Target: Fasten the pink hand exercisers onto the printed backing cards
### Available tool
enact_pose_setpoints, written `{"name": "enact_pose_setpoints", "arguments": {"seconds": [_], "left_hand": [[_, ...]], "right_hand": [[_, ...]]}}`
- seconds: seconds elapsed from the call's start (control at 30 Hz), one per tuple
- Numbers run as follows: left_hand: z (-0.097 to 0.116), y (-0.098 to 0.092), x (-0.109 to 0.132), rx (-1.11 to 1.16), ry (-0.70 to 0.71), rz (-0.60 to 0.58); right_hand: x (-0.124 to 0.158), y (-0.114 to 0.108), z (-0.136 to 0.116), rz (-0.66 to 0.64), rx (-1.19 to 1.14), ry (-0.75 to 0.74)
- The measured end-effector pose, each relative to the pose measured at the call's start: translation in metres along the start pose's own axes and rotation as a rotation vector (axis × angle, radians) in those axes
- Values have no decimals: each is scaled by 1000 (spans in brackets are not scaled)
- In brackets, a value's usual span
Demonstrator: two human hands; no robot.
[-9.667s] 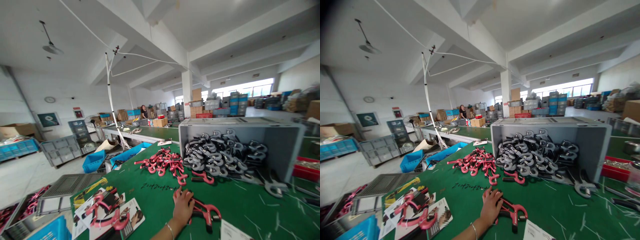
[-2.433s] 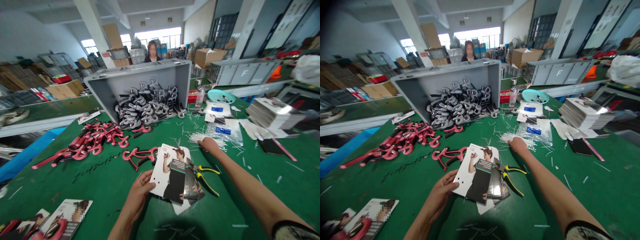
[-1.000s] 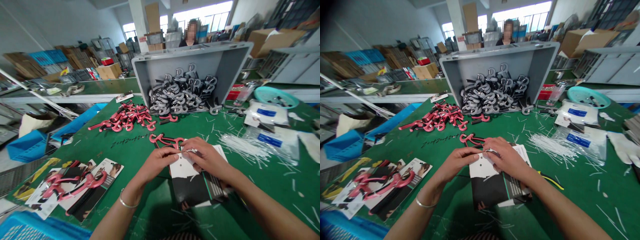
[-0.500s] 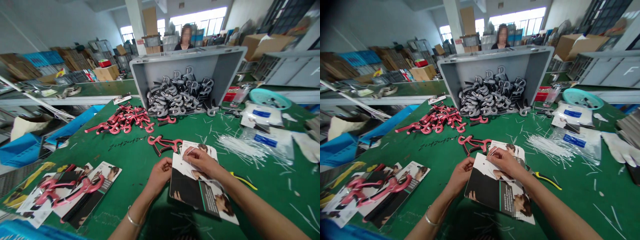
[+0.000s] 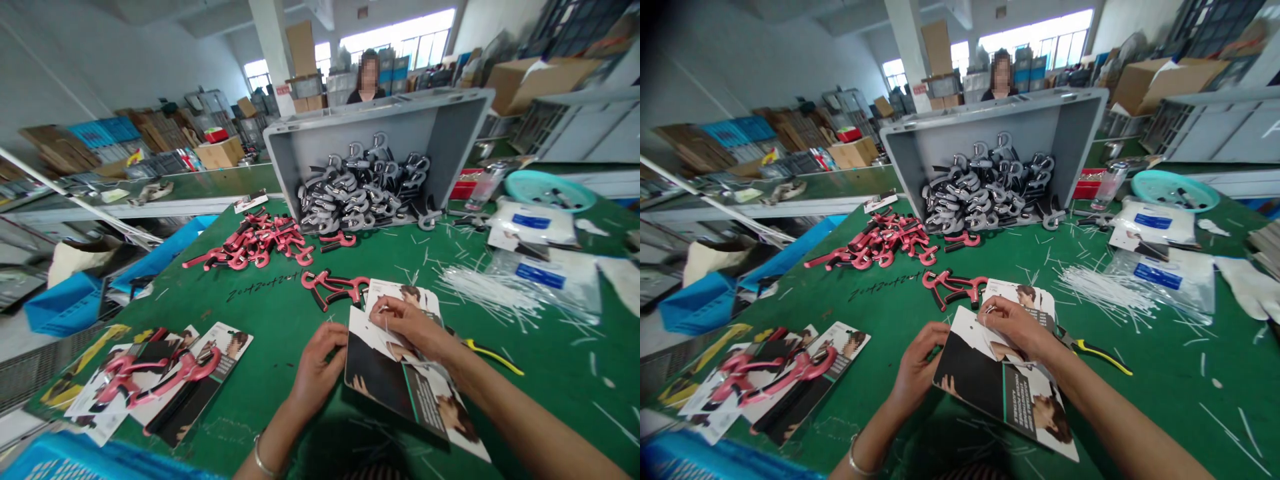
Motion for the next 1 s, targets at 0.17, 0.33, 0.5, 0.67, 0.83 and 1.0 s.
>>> {"name": "enact_pose_setpoints", "arguments": {"seconds": [0.17, 0.33, 0.5, 0.67, 0.83, 1.0], "left_hand": [[-20, 16, -15, -3, -165, -1], [-15, 21, -14, 0, -149, -34], [-13, 21, -6, 43, -138, -39], [-11, 27, -5, 110, -121, -97], [-13, 21, 0, 98, -136, -91], [-20, 16, 4, 135, -267, -36]], "right_hand": [[7, 1, -15, 13, 133, -165], [14, 0, -23, 15, 211, -232], [16, 8, -25, -40, 212, -250], [19, 14, -33, -46, 263, -303], [21, 16, -30, -75, 245, -291], [26, 26, -23, -140, 235, -195]]}}
Point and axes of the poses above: each hand's wrist, its own x-axis away from the middle knuckle, its own y-axis out of the palm, z = x × y, the point moved 10 cm from there along -x, towards the middle knuckle, and after that the axes turned 1 degree about -y, right-handed, at the moved point
